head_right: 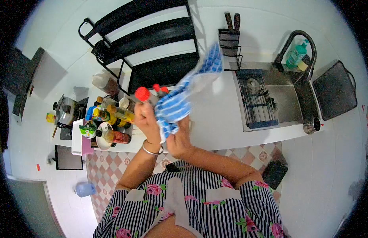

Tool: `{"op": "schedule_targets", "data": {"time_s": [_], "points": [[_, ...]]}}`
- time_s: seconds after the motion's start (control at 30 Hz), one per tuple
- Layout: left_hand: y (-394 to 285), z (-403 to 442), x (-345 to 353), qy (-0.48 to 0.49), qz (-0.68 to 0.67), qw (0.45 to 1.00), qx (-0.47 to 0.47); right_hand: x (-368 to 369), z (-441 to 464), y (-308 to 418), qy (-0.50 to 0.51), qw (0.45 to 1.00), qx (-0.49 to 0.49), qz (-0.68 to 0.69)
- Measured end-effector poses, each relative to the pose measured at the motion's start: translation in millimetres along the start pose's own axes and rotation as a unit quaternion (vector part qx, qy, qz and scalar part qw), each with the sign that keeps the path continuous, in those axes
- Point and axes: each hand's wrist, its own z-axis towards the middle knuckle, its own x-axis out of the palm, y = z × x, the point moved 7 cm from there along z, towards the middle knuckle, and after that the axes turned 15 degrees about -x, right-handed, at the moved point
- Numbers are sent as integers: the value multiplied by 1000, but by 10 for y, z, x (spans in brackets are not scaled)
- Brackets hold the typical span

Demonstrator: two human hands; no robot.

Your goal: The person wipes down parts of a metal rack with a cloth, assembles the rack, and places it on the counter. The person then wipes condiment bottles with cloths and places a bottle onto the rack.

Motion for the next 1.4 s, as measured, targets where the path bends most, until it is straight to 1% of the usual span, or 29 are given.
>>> {"op": "schedule_targets", "data": {"time_s": [0.03,0.07,0.1,0.13,0.2,0.3,0.33,0.37,0.4,0.5,0.57,0.63,0.67,0.77,0.8,0.87,0.9,0.93,0.97,1.03,1.07,1.13,1.17,1.2,1.23,1.27,1.3,1.37,1.4], "points": [[26,-55,74,34,-1,999,3,-30,27,35,20,999,-7,-38],[84,-81,132,59,-36,997,-35,-90,102,77,40,996,-16,-77],[49,-89,162,61,-20,998,-13,-132,157,82,61,991,-24,-114],[-29,-104,184,61,-3,998,8,-125,141,-25,57,995,-50,-66],[-165,-133,245,70,18,996,55,-243,403,-183,40,995,81,36],[-189,-104,261,111,11,991,72,-199,147,-705,41,976,214,24],[-194,-67,287,135,4,989,60,-251,284,-755,45,944,299,135],[-219,-29,307,158,-4,986,46,-266,390,-698,49,891,379,243],[-252,4,324,181,-10,983,32,-297,469,-539,17,834,457,309],[-227,122,361,258,-46,965,-25,-184,262,-734,85,718,569,391],[-215,167,425,299,-65,951,-36,-88,104,-733,80,656,573,485],[-106,216,445,335,-67,935,-93,8,-65,-744,74,606,579,541],[-51,224,463,353,-68,925,-121,25,-118,-673,122,583,564,572],[57,254,496,379,-115,901,-179,119,-559,-758,55,463,548,695],[69,260,494,371,-132,898,-195,101,-656,-742,75,471,486,732],[90,273,514,354,-167,892,-228,112,-752,-586,71,461,446,764],[95,288,534,377,-176,883,-218,112,-752,-543,69,455,425,780],[116,331,545,399,-186,873,-208,118,-782,-599,87,498,465,726],[122,371,553,422,-195,863,-198,124,-739,-590,90,498,455,732],[102,467,558,444,-132,870,-171,140,-634,-545,93,498,434,745],[40,497,589,455,-100,871,-155,103,-475,-498,78,519,414,744],[-219,502,480,340,-3,930,-141,-39,-171,-395,46,561,374,738],[-325,458,383,278,44,951,-131,-114,-83,-457,27,611,353,708],[-285,379,261,263,97,953,-114,-188,0,-521,6,659,329,677],[-343,213,255,277,99,953,-76,-274,77,-566,-17,703,302,644],[-383,41,349,319,69,941,-92,-407,146,-565,-39,762,264,590],[-420,-113,471,358,38,927,-109,-469,192,-536,-39,813,260,520],[-326,-241,615,339,-46,930,-133,-576,261,-464,-32,897,246,366],[-265,-253,639,330,-88,929,-143,-601,201,-452,-7,930,261,260]]}}
